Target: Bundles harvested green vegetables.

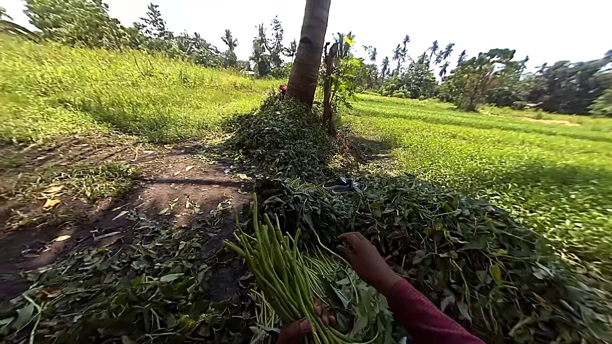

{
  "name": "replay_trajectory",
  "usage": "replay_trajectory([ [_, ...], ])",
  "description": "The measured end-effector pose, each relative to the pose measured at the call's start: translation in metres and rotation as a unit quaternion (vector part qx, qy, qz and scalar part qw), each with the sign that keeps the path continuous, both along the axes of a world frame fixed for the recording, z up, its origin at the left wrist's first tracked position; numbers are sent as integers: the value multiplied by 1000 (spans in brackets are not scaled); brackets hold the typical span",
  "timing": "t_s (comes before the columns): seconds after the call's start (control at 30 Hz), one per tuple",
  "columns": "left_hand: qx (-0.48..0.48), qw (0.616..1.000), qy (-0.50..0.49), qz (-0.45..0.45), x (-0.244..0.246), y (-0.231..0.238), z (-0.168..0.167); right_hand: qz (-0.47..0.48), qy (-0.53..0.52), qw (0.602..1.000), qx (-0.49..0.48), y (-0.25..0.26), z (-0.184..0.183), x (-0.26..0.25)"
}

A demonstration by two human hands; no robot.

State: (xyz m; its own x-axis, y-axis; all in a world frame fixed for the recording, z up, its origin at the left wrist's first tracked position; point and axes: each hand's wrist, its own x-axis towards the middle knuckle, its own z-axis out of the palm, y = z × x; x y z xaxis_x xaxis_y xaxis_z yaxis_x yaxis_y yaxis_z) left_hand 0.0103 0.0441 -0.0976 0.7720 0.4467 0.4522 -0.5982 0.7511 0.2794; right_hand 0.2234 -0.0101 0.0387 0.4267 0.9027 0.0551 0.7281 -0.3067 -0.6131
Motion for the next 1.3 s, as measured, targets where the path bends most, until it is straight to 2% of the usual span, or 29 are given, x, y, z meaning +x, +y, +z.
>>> replay_trajectory([
  [0.1,39,998,37,26,3,3,-12,54,120,982,137,-3,1,-44],
  [0.17,75,993,74,46,4,2,-20,71,179,973,127,-3,6,-65],
  [0.23,93,989,104,50,5,-2,-22,56,198,974,92,1,10,-74],
  [0.37,95,989,101,45,10,-8,-19,49,200,967,152,1,12,-78],
  [0.43,76,988,122,62,9,-14,-13,80,185,961,188,-3,9,-81],
  [0.5,68,991,111,39,11,-17,-19,143,178,951,207,-5,2,-79],
  [0.57,64,995,75,-7,16,-20,-27,177,163,951,194,-4,0,-76],
  [0.6,63,995,71,-20,17,-23,-28,166,147,958,183,-3,0,-76],
  [0.73,67,990,123,24,7,-39,-2,19,62,989,132,1,3,-86],
  [0.8,69,991,113,21,8,-38,-3,-3,77,992,102,1,8,-88],
  [0.9,57,996,56,-39,14,-25,-24,10,246,966,81,0,12,-81],
  [0.97,43,997,31,-53,13,-21,-24,36,321,943,80,-4,12,-77],
  [1.1,44,997,-7,-58,9,-14,-19,95,234,966,54,-15,11,-79],
  [1.2,63,997,4,-33,2,-16,-9,121,187,973,55,-20,9,-85],
  [1.3,79,996,-5,-31,-2,-18,1,87,207,972,66,-21,10,-91],
])
